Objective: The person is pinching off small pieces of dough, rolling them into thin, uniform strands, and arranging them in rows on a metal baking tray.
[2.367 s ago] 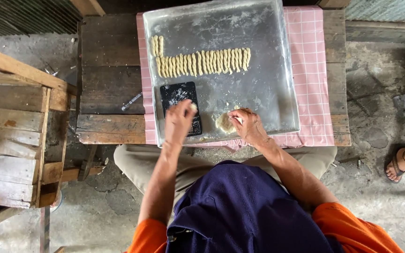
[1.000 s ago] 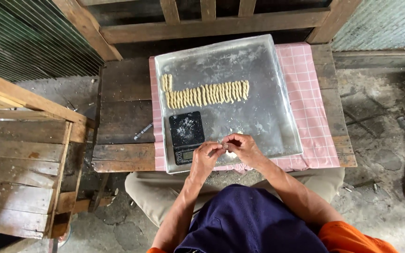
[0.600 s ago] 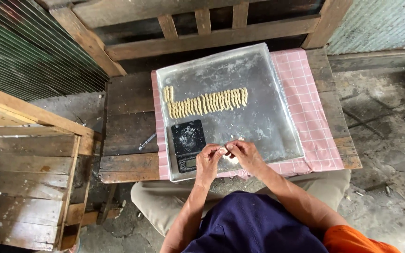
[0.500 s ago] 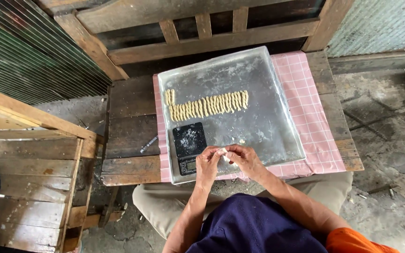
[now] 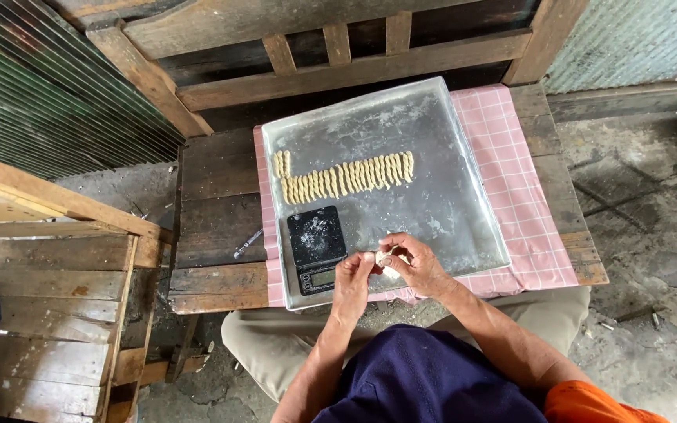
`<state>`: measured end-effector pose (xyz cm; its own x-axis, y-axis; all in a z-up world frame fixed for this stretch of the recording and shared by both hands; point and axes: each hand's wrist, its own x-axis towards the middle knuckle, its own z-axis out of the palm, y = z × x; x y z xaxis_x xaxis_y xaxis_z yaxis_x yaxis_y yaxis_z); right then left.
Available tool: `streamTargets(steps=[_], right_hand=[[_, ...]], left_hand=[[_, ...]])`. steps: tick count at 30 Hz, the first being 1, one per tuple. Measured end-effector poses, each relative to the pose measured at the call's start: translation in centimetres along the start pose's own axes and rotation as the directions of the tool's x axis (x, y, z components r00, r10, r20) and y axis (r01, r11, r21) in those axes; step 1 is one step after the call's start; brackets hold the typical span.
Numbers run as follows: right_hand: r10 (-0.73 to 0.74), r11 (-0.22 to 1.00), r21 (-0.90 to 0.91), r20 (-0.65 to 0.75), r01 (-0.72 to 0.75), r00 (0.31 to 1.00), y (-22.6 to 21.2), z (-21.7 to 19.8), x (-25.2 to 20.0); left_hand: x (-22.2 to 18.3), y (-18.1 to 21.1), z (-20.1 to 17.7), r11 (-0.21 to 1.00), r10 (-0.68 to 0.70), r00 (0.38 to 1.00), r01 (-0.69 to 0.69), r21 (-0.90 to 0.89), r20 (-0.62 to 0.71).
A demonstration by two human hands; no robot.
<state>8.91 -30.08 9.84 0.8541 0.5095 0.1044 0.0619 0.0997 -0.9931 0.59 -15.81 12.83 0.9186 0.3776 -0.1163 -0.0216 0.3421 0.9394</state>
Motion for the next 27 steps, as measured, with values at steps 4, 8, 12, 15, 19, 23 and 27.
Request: streamTargets(steps=[4,8,12,15,19,23,27], right_hand=[[-0.058,0.998,0.021,-0.011,0.059,0.998,-0.2,-0.3,0.4],[-0.015,0.997,0.07,-0.006,0.016,1.0,-2.3,0.7,0.8],[0.019,0.999,0.029,0.051,-0.021,0.999,-2.3,1.1,-0.3],[0.093,0.996,0.009,0.009,-0.093,0.996,-2.2,1.3,-0.2],[0.096,0.995,0.0,0.014,-0.096,0.995,-0.3,1.1,-0.4],[0.037,0.998,0.054,0.013,-0.038,0.999,-2.7,1.3,-0.6],[-0.093,0.967,-0.226,0.11,0.116,0.99,-0.2,-0.2,0.0]], left_hand=[[-0.8,2.8,1.3,0.99,0.02,0.998,-0.027,0.137,0.052],[-0.3,0.8,0.5,0.986,0.038,0.999,-0.043,0.159,0.032],[0.3,-1.4,0.0,0.999,0.03,0.998,-0.031,-0.012,-0.056],[0.5,0.2,0.5,0.988,0.061,0.993,-0.075,-0.134,-0.103],[0.1,1.4,0.7,0.998,0.053,0.997,-0.054,-0.015,-0.063],[0.8,-1.2,-0.6,0.996,0.013,0.999,-0.01,-0.091,0.031],[0.1,1.7,-0.5,0.993,-0.021,0.975,-0.006,0.117,0.223]])
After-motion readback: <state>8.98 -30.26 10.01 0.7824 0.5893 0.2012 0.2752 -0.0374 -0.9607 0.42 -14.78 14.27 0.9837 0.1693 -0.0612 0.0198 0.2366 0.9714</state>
